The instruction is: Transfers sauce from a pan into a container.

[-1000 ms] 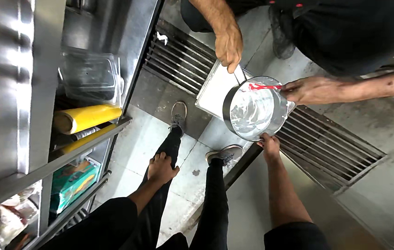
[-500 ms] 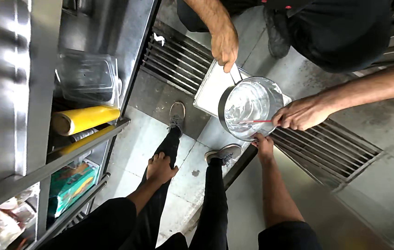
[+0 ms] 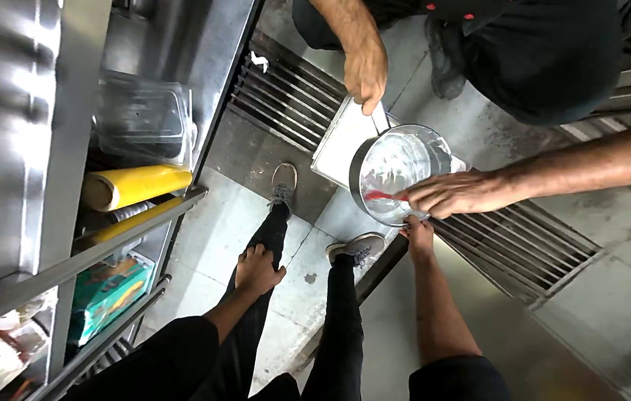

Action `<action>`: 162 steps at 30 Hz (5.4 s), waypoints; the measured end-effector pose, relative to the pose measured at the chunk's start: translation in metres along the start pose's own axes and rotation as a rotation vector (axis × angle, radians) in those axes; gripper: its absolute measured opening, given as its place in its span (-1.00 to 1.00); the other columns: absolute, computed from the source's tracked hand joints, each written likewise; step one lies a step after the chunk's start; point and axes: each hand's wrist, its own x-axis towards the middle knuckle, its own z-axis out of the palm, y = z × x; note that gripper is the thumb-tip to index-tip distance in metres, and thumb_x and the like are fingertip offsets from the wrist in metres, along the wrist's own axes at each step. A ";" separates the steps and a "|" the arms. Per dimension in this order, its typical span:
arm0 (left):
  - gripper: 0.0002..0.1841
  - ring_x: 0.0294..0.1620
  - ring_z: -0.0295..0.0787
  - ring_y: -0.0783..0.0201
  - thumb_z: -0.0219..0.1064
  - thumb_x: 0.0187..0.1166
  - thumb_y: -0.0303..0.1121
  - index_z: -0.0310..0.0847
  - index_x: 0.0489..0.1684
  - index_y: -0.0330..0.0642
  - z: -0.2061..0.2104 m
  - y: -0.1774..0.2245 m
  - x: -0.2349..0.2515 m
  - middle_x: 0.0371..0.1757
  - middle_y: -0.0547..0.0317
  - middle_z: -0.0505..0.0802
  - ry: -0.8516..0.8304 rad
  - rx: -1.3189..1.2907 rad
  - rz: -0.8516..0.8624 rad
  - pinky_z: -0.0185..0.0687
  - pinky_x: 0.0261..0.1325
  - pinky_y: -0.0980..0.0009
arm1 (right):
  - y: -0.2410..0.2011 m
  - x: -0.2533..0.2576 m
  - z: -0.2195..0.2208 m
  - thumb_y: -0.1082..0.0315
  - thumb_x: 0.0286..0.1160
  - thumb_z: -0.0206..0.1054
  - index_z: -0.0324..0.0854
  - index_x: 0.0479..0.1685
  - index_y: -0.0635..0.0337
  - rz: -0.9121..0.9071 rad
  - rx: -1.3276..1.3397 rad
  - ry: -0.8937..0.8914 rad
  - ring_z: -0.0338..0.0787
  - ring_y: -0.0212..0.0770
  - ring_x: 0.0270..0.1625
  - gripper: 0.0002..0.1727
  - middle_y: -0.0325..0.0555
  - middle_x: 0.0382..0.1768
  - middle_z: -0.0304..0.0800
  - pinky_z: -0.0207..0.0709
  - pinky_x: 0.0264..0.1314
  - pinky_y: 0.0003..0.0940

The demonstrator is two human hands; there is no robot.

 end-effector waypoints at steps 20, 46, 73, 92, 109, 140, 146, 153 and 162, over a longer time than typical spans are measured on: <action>-0.37 0.65 0.41 0.00 0.15 0.59 0.28 0.71 0.33 -0.02 0.004 0.001 0.000 0.55 0.05 0.60 -0.005 -0.004 -0.001 0.29 0.58 -0.07 | -0.009 0.005 -0.007 0.38 0.67 0.22 0.53 -0.10 0.35 0.007 -0.027 0.037 0.64 -0.33 -0.37 -0.84 -0.09 -0.34 0.60 0.61 -0.23 -0.39; -0.35 0.66 0.40 -0.01 0.16 0.60 0.28 0.69 0.36 -0.05 -0.002 0.007 0.001 0.58 0.02 0.58 -0.022 0.055 -0.008 0.29 0.60 -0.07 | 0.012 -0.004 0.013 0.43 0.60 0.29 0.57 -0.20 0.36 0.023 -0.017 -0.044 0.64 -0.34 -0.38 -0.87 -0.09 -0.35 0.63 0.60 -0.24 -0.39; -0.34 0.67 0.39 -0.02 0.16 0.59 0.31 0.70 0.34 -0.02 -0.004 0.011 0.001 0.59 0.04 0.58 -0.024 0.094 -0.016 0.31 0.59 -0.07 | 0.036 -0.037 0.054 0.31 0.50 0.41 0.63 -0.37 0.27 -0.123 0.011 0.209 0.61 -0.25 -0.39 -0.80 -0.12 -0.48 0.62 0.52 -0.21 -0.15; -0.37 0.65 0.40 0.00 0.21 0.57 0.28 0.72 0.30 -0.04 -0.010 0.011 0.001 0.57 0.04 0.59 -0.027 0.056 -0.023 0.30 0.58 -0.05 | 0.033 -0.039 0.061 0.37 0.47 0.43 0.63 -0.34 0.27 -0.111 0.079 0.248 0.60 -0.36 -0.43 -0.85 -0.19 -0.49 0.62 0.52 -0.26 -0.32; -0.36 0.66 0.40 -0.01 0.18 0.59 0.29 0.70 0.33 -0.04 -0.013 0.015 0.001 0.58 0.03 0.58 -0.047 0.082 -0.027 0.31 0.58 -0.05 | 0.038 -0.043 0.071 0.42 0.49 0.39 0.62 -0.26 0.29 -0.098 0.184 0.206 0.66 -0.42 -0.41 -0.90 -0.20 -0.46 0.67 0.59 -0.26 -0.41; -0.37 0.66 0.38 -0.02 0.21 0.58 0.29 0.71 0.33 -0.02 -0.013 0.013 0.005 0.59 0.04 0.57 -0.049 0.131 -0.028 0.30 0.59 -0.06 | 0.014 -0.035 0.067 0.37 0.50 0.41 0.60 -0.41 0.25 -0.150 0.044 0.155 0.49 -0.44 -0.54 -0.81 -0.28 -0.59 0.51 0.43 -0.37 -0.41; -0.37 0.67 0.39 -0.01 0.20 0.58 0.28 0.70 0.33 -0.03 -0.015 0.015 0.002 0.59 0.04 0.57 -0.041 0.142 -0.022 0.32 0.58 -0.04 | 0.008 -0.033 0.063 0.36 0.50 0.41 0.58 -0.40 0.24 -0.143 0.042 0.159 0.47 -0.40 -0.52 -0.82 -0.25 -0.57 0.50 0.41 -0.34 -0.35; -0.38 0.65 0.41 -0.01 0.21 0.59 0.26 0.71 0.34 -0.04 -0.020 0.016 0.002 0.58 0.04 0.59 -0.034 0.168 -0.029 0.33 0.58 -0.04 | 0.010 -0.041 0.065 0.36 0.47 0.43 0.56 -0.35 0.28 -0.147 0.060 0.181 0.51 -0.36 -0.48 -0.81 -0.20 -0.54 0.52 0.46 -0.29 -0.30; -0.40 0.67 0.44 -0.05 0.24 0.58 0.25 0.72 0.33 -0.03 -0.019 0.019 0.004 0.59 0.01 0.61 0.035 0.170 -0.050 0.37 0.58 -0.13 | 0.001 -0.050 0.059 0.28 0.39 0.53 0.69 -0.23 0.42 -0.064 0.015 0.192 0.69 0.11 -0.09 -0.70 0.25 -0.07 0.68 0.55 0.00 0.14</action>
